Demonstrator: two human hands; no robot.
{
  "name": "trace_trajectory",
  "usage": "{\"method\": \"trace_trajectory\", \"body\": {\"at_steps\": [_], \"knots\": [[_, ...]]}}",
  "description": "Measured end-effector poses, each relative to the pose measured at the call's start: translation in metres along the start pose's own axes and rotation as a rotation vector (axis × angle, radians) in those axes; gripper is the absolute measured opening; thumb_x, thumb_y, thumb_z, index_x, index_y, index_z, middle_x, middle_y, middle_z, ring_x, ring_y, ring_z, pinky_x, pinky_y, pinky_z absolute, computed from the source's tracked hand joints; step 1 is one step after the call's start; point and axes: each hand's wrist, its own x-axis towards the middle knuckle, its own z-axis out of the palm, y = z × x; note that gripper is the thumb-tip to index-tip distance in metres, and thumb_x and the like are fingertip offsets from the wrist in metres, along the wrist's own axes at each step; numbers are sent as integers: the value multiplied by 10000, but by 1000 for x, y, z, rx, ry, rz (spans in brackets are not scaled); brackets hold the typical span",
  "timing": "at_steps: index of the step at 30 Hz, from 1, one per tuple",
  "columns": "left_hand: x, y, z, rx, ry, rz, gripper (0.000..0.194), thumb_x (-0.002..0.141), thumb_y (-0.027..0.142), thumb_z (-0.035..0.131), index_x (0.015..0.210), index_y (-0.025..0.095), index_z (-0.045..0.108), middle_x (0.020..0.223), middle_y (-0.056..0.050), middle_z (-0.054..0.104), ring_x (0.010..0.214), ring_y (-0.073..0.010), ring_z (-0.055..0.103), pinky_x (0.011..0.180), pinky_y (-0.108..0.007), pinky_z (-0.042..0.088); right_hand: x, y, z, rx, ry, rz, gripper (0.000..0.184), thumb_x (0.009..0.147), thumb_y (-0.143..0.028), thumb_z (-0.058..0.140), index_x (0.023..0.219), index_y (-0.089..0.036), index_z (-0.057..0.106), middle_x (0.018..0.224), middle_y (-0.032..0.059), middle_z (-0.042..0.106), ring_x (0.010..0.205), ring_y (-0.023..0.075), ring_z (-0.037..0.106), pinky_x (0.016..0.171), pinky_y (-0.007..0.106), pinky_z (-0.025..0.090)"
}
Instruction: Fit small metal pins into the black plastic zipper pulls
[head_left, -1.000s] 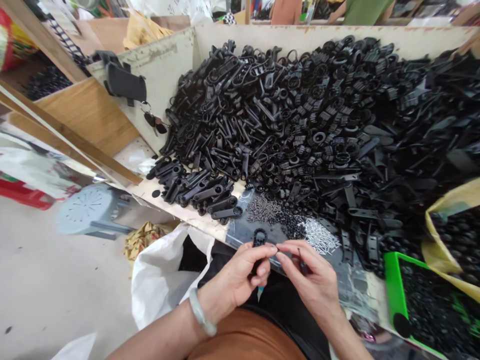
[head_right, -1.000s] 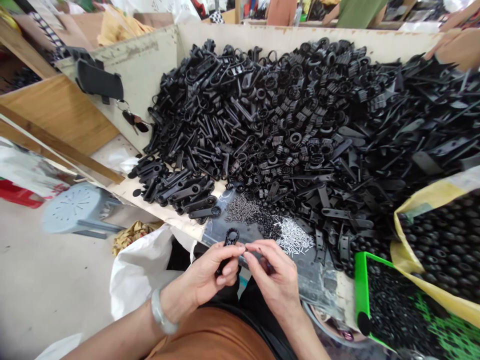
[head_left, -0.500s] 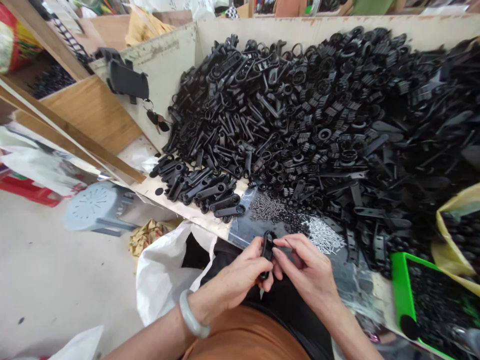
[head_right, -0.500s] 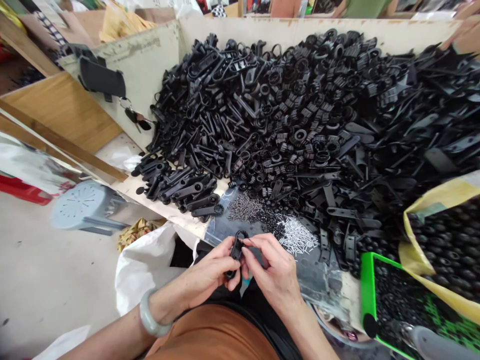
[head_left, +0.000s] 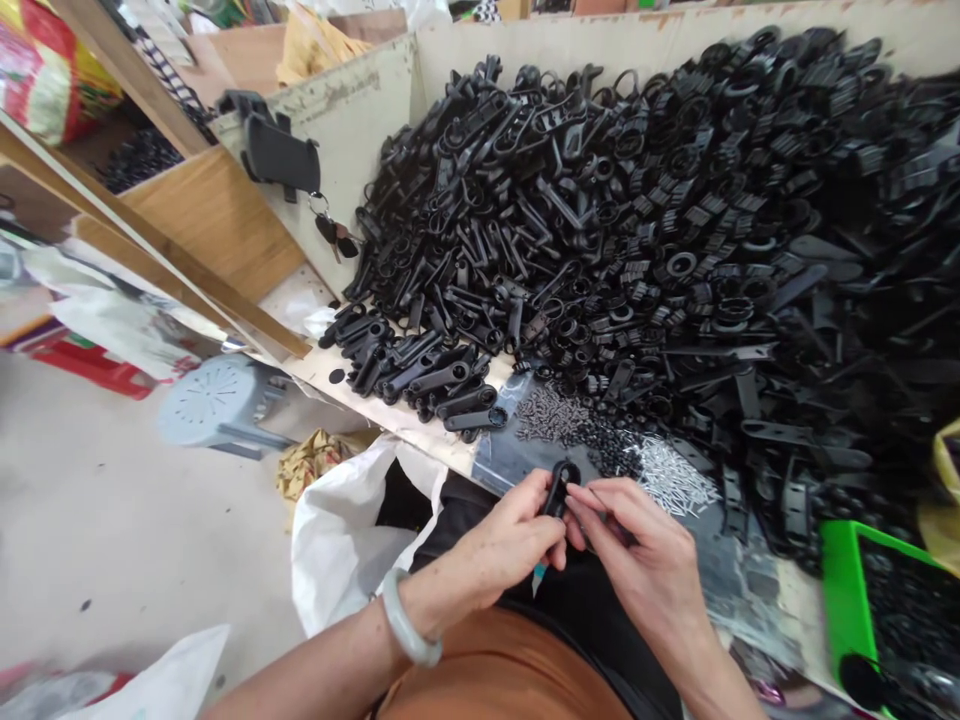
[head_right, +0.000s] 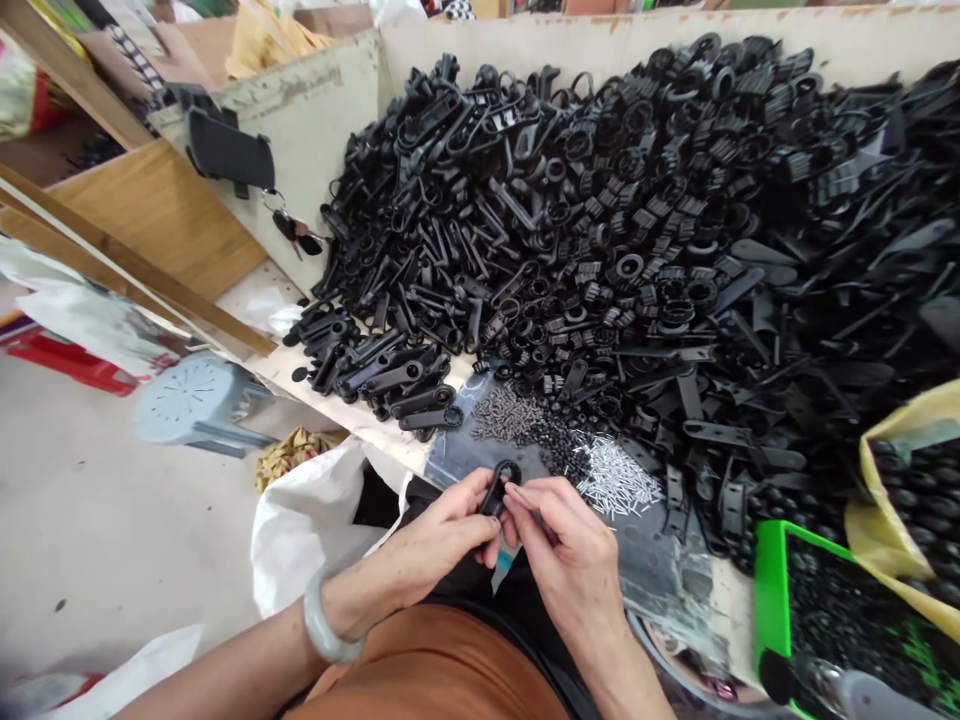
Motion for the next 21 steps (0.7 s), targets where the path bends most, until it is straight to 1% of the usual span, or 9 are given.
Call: {"method": "trace_trajectory", "body": {"at_steps": [2, 5, 7, 10, 12, 15, 18, 20, 21], "knots": [[2, -1, -4, 61, -3, 23, 93, 841, 222, 600, 929, 212, 570, 777, 17, 598, 586, -97, 506, 614, -232, 414, 0, -1, -2, 1, -33, -23, 179, 985, -232, 629, 1064, -260, 787, 882, 44, 722, 698, 156, 682, 603, 258, 534], [5, -2, -11, 242, -3, 76, 162, 935, 371, 587, 944, 210, 578, 749, 9, 620, 549, -100, 475, 553, -226, 375, -1, -2, -7, 18, -117, -47, 284, 994, -188, 591, 1206, -272, 758, 888, 32, 720, 707, 144, 683, 625, 241, 538], [6, -2, -15, 367, 9, 122, 183, 966, 387, 556, 925, 211, 589, 731, 3, 639, 565, -112, 482, 556, -229, 358, -1, -3, -9, 14, -154, -57, 329, 996, -174, 566, 1253, -276, 744, 887, 31, 723, 720, 145, 688, 646, 239, 543], [8, -3, -17, 471, 53, 187, 182, 982, 351, 535, 890, 207, 598, 699, 2, 638, 635, -134, 537, 630, -237, 387, -1, -5, -10, -34, -162, -58, 362, 989, -173, 547, 1274, -285, 741, 877, 29, 722, 699, 143, 686, 634, 234, 538], [9, -5, -18, 463, 67, 201, 194, 985, 360, 535, 892, 204, 602, 673, 7, 616, 644, -138, 539, 632, -236, 387, -1, -4, -9, -57, -174, -40, 371, 994, -182, 530, 1282, -287, 739, 852, 24, 713, 657, 136, 670, 599, 229, 526], [13, -12, -21, 364, 62, 170, 229, 977, 418, 559, 937, 199, 610, 652, 18, 582, 569, -116, 451, 544, -221, 325, 0, -2, -10, -66, -234, 0, 367, 1017, -224, 511, 1310, -280, 724, 817, 19, 702, 629, 134, 656, 584, 223, 529], [17, -18, -24, 251, 27, 127, 307, 958, 498, 587, 971, 192, 604, 628, 36, 554, 504, -90, 362, 495, -215, 267, -2, 2, -15, -72, -255, 26, 378, 1037, -292, 518, 1380, -268, 674, 906, 44, 734, 764, 160, 705, 703, 242, 580], [18, -19, -25, 203, 5, 110, 358, 948, 544, 592, 986, 188, 595, 619, 44, 547, 481, -79, 339, 479, -215, 248, -5, 4, -20, -106, -218, 26, 399, 1046, -316, 510, 1421, -269, 638, 1005, 69, 749, 894, 185, 727, 798, 271, 594], [18, -20, -26, 189, -1, 105, 377, 944, 560, 593, 990, 186, 590, 616, 48, 545, 472, -75, 334, 473, -215, 241, -7, 5, -22, -131, -198, 16, 407, 1050, -311, 499, 1436, -273, 625, 1038, 75, 749, 928, 189, 732, 815, 274, 595]]}}
